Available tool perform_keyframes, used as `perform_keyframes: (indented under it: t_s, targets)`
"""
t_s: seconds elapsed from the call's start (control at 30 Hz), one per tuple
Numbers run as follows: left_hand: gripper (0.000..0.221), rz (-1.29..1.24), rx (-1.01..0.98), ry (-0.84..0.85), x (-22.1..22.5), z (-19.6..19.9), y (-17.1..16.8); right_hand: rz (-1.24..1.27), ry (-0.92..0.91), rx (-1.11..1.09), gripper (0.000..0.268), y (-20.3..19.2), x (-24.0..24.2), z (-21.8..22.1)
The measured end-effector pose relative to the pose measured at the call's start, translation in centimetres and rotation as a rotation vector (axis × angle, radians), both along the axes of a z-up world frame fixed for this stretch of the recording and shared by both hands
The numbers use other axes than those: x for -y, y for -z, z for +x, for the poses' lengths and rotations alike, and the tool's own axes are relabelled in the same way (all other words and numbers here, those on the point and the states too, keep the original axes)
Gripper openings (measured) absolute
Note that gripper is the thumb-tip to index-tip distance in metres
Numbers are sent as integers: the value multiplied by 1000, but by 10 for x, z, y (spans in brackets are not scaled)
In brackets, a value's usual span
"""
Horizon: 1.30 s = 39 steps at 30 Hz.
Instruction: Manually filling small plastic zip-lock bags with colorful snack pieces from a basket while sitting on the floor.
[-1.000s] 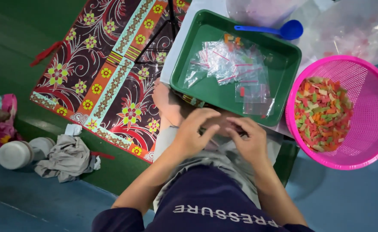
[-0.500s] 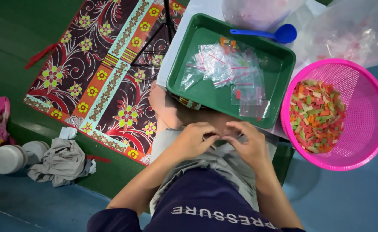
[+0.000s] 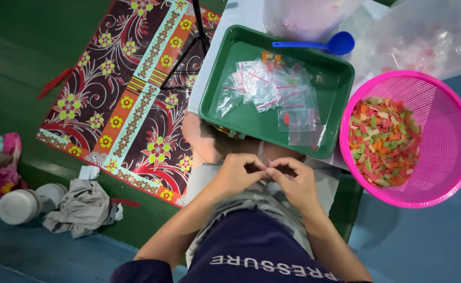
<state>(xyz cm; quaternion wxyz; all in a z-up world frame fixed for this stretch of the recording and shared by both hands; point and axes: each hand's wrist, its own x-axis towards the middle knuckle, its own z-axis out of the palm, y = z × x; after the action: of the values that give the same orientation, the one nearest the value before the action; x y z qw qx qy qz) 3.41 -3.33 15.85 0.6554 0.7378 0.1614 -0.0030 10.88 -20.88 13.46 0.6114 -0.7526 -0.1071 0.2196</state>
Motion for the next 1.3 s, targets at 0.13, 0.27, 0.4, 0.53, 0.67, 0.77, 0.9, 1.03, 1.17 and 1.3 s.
perform_keyframes:
  t_s: [0.13, 0.27, 0.4, 0.53, 0.67, 0.77, 0.9, 1.03, 1.17, 1.3]
  targets:
    - [14, -83, -46, -5, -4, 0, 1, -12, 8, 63, 11, -1, 2, 4]
    - [10, -39, -72, -45, 2, -1, 20, -162, 10, 201, 8, -20, -3, 3]
    - [9, 241, 113, -89, 5, -1, 2, -324, -40, 436, 6, -33, -8, 2]
    - [8, 820, 472, 56, 4, -4, -13, -387, -96, 556, 8, -35, -6, 9]
    - [11, 954, 550, 206, -10, -4, -15, -393, -189, 556, 10, -54, -1, 20]
    - [15, 1021, 585, 303, -18, -3, -15, -431, -293, 557, 13, -65, 9, 29]
    - [10, 1037, 672, 325, -16, 1, -28, -402, -326, 505, 10, -94, 15, 33]
    - [14, 919, 732, 229, -15, 2, -30, -396, -79, 620, 14, -80, 56, 56]
    - [15, 713, 669, 256, -22, 0, -45, -458, 90, 753, 18, -113, 82, 79]
    - [12, 733, 672, 236, -22, 0, -48, -902, 103, 538, 41, -103, 102, 109]
